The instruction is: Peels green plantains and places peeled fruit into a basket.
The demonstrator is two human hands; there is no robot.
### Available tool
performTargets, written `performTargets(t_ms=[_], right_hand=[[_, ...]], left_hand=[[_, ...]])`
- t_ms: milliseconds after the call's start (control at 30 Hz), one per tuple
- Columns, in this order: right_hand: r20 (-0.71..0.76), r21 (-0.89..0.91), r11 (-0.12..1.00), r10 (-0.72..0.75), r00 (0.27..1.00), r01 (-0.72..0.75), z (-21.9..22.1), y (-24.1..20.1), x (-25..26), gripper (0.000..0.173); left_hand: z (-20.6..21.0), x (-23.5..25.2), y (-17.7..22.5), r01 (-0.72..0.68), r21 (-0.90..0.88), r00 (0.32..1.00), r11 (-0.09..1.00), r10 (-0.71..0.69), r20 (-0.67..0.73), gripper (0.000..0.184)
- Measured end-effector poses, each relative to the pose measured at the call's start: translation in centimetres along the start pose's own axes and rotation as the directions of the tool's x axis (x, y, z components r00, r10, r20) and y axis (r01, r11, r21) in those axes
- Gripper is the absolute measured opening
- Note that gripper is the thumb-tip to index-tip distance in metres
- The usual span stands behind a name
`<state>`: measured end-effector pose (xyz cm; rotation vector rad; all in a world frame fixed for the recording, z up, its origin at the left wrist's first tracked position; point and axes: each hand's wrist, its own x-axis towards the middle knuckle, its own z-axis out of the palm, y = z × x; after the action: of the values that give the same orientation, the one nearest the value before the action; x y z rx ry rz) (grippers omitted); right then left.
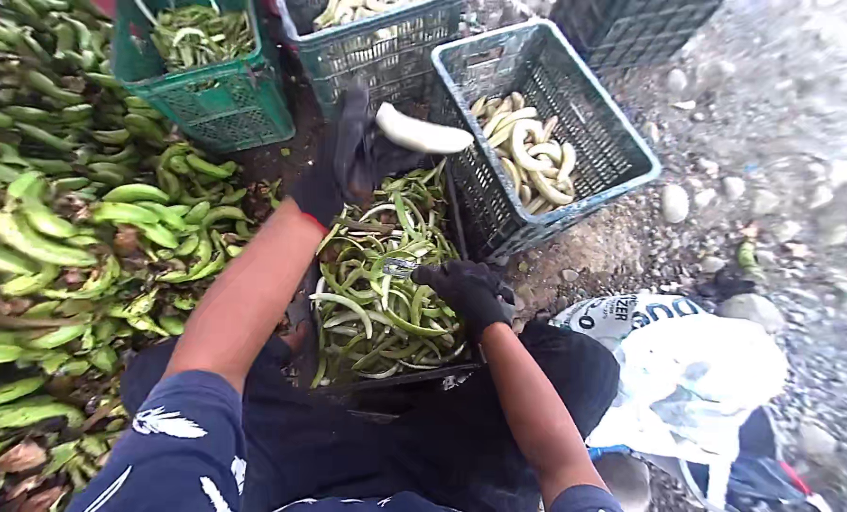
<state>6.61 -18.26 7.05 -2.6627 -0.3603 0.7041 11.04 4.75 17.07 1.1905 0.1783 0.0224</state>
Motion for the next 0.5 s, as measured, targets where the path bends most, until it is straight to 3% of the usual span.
performTargets(t_ms=[67, 133, 200, 300, 367, 433, 500], right_hand=[[-0.015, 0.038, 0.999, -0.005, 1.0, 0.006, -0.2, 0.6, -0.5, 0.063], [-0.014, 0.085, 0.996, -0.017, 1.0, 0.018, -0.6, 0.9, -0.9, 0.062], [-0.012, 0.138, 0.99, -0.029, 1.0, 0.03, -1.0, 0.9, -1.5, 0.061], [-0.011, 0.156, 0.986, -0.063, 0.998, 0.064, -1.1, 1.3, -2.0, 0.065], [0.007, 0.122, 0.99, -0.078, 0.997, 0.076, -0.6, 2.0, -2.1, 0.072], [0.054, 0.053, 0.997, -0.06, 0.997, 0.058, -0.4, 2.4, -2.4, 0.077], [0.115, 0.004, 0.999, -0.04, 0.993, 0.04, 0.2, 2.5, -2.6, 0.082]], left_hand=[[3.4, 2.8, 3.1, -0.08, -0.019, 0.996, 0.997, 0.081, 0.023, 0.045], [4.6, 3.5, 4.5, -0.134, 0.168, 0.989, 0.977, 0.142, -0.035, 0.042], [3.2, 3.5, 4.7, -0.076, 0.348, 0.988, 0.934, 0.118, -0.1, 0.051], [-3.5, 0.7, 4.6, 0.069, 0.572, 0.987, 0.817, 0.028, -0.16, 0.062], [-10.6, -2.7, 4.5, 0.193, 0.658, 0.965, 0.728, -0.018, -0.263, 0.071], [-17.8, -7.9, 4.0, 0.33, 0.623, 0.89, 0.709, -0.013, -0.456, 0.074], [-23.8, -14.3, 2.1, 0.439, 0.49, 0.726, 0.753, 0.024, -0.688, 0.071]])
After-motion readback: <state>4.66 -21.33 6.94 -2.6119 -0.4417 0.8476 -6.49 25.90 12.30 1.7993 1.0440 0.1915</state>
